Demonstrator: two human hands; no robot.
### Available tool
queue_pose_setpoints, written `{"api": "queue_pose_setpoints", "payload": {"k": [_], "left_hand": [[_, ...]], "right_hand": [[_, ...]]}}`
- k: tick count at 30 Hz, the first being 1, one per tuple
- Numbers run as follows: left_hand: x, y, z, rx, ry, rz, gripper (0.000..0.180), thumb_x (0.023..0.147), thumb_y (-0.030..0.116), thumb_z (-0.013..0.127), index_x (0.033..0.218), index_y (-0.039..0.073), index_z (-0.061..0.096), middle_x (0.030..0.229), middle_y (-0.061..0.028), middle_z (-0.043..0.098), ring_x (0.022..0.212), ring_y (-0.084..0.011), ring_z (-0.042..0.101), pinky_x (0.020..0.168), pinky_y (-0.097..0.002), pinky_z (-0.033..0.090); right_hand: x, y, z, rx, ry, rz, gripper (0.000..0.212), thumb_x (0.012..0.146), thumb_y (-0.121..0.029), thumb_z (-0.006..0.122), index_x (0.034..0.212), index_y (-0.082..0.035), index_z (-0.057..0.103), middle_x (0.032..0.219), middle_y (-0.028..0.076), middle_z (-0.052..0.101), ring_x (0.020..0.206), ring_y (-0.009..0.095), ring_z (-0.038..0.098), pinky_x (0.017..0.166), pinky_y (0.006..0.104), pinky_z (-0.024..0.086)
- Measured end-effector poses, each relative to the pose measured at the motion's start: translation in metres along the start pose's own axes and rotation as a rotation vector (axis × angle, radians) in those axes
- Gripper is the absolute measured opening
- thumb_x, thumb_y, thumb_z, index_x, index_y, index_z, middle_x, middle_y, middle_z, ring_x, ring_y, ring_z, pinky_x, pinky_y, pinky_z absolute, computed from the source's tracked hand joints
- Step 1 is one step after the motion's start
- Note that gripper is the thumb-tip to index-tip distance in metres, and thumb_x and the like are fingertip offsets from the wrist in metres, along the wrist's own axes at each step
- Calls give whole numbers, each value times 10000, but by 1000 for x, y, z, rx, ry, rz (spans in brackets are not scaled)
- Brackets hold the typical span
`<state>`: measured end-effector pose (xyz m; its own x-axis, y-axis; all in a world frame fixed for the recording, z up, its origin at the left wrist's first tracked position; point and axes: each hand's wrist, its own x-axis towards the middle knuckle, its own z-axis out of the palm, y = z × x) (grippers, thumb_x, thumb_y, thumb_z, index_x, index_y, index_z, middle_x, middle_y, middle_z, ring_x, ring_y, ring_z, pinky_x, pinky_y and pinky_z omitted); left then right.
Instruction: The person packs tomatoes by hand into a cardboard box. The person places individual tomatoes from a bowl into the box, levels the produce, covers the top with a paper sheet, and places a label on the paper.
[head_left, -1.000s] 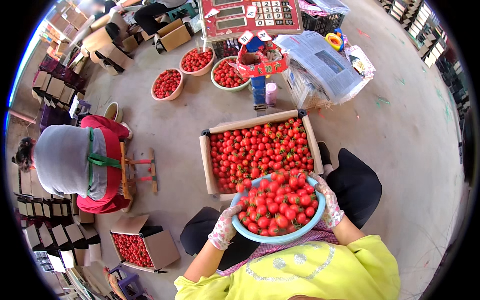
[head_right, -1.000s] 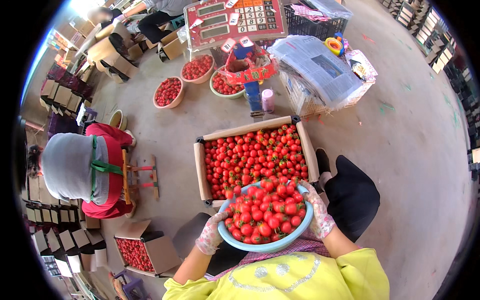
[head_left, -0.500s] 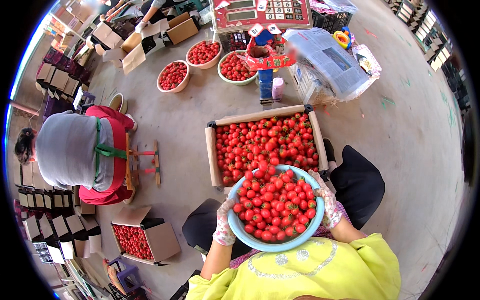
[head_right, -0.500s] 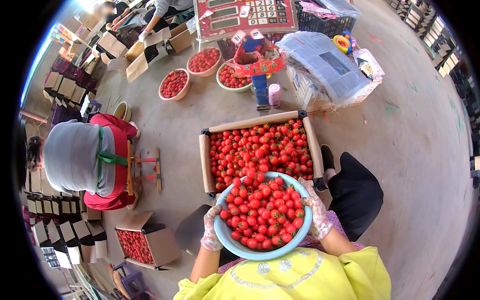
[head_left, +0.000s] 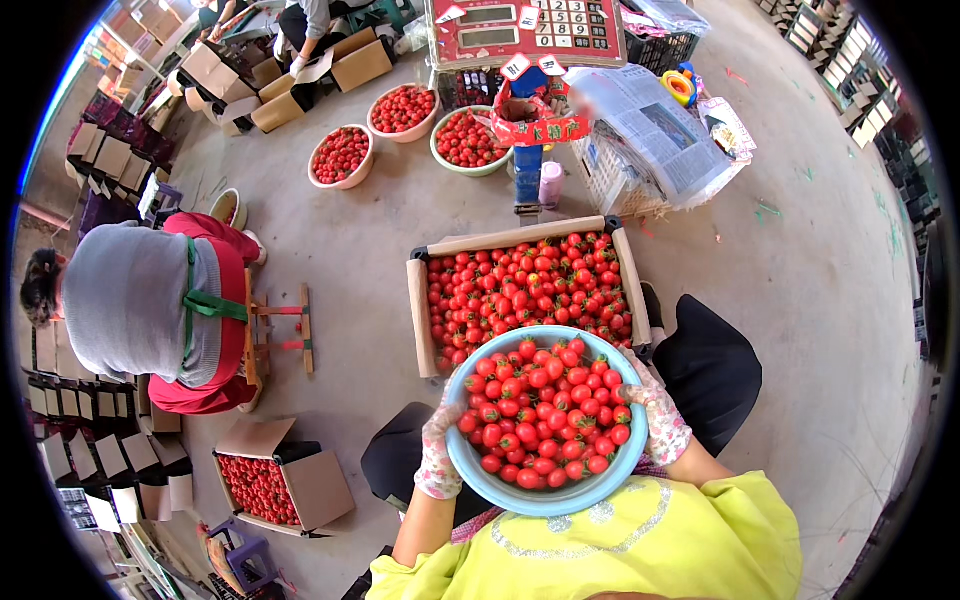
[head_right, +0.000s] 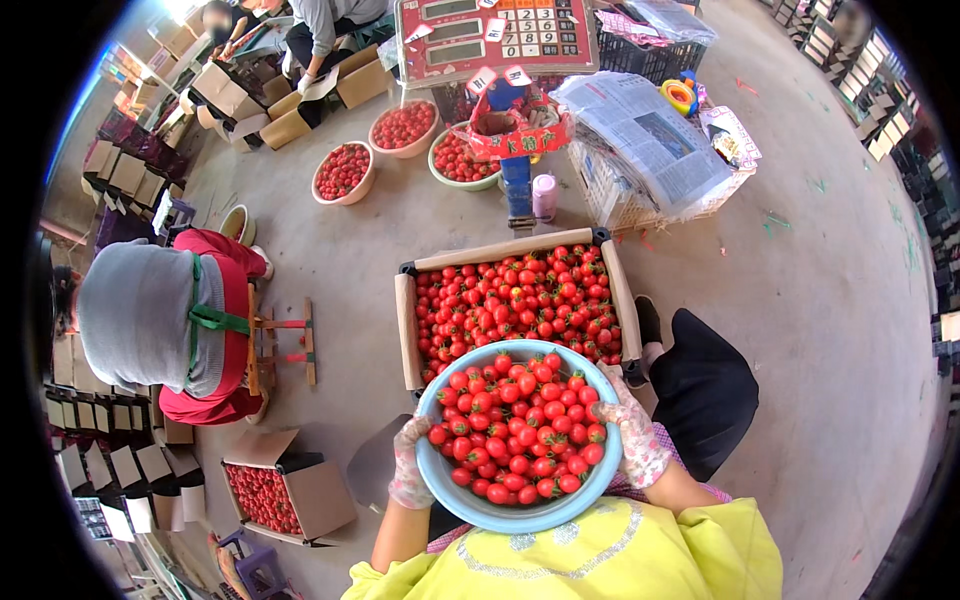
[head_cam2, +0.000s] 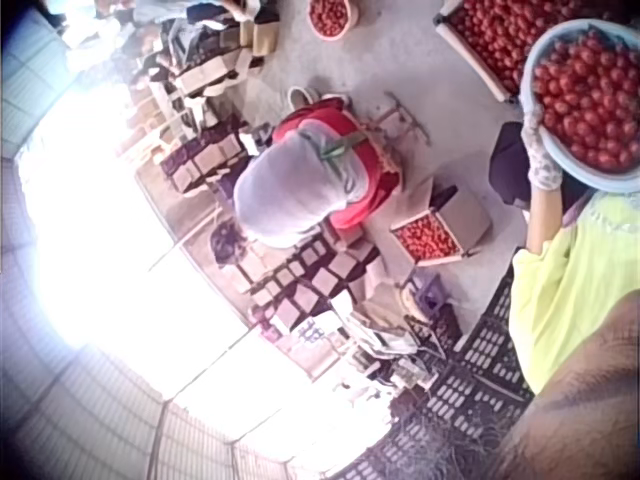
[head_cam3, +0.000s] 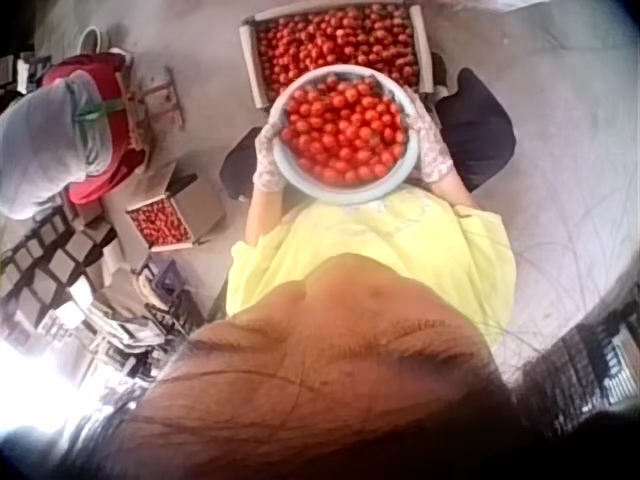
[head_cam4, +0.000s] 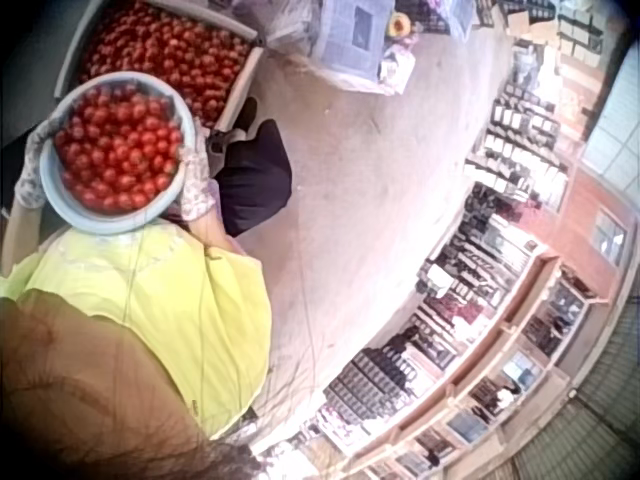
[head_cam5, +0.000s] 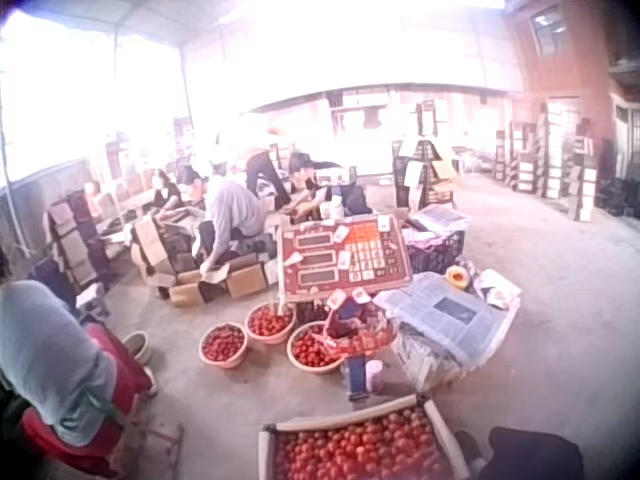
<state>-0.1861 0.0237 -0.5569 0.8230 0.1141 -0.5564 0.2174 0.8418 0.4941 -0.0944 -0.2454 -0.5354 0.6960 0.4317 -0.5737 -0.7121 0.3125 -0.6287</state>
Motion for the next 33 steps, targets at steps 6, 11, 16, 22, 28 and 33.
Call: {"api": "queue_pose_setpoints", "payload": {"k": [6,11,16,22,28,33], "left_hand": [[4,-24,3,100,-54,-84,621,774,55,481,1387,31,387,1361,-169,478,1215,-297,509,1062,-411,393],[3,-31,-22,95,-53,-219,710,718,-61,500,1408,25,358,1380,-148,466,1247,-262,481,1071,-382,376],[7,-32,-38,36,-36,-256,732,687,-100,502,1398,18,378,1380,-135,468,1258,-243,470,1081,-362,356],[12,-33,-43,127,-22,-221,709,687,-52,533,1381,10,406,1356,-126,492,1238,-237,489,1063,-359,375],[14,-25,-37,26,-22,-196,703,686,-52,522,1377,10,408,1355,-116,489,1238,-224,485,1073,-341,356],[17,-32,-50,16,-3,-205,704,683,-39,538,1374,2,410,1357,-121,490,1259,-227,466,1102,-353,320]], "right_hand": [[-1,-2,-27,33,-53,10,713,759,-26,648,1406,-16,349,1354,139,482,1237,246,494,1059,379,410],[19,7,-53,-165,-97,74,697,784,-71,646,1410,-17,345,1354,133,480,1234,217,487,1056,366,399],[78,-43,-41,-1945,-214,-818,226,871,-153,596,1064,-36,615,1099,141,603,1040,310,582,887,404,481],[257,-22,85,-1818,-389,-500,256,834,-187,627,1060,-67,630,1142,180,586,1047,357,583,873,446,481],[304,4,108,-2252,-151,-177,326,774,-141,654,1095,-83,658,1219,175,566,1075,340,603,892,450,498],[294,-2,97,-2102,-137,-238,311,752,-163,675,1053,-86,648,1134,178,580,1065,345,584,921,448,477]]}}
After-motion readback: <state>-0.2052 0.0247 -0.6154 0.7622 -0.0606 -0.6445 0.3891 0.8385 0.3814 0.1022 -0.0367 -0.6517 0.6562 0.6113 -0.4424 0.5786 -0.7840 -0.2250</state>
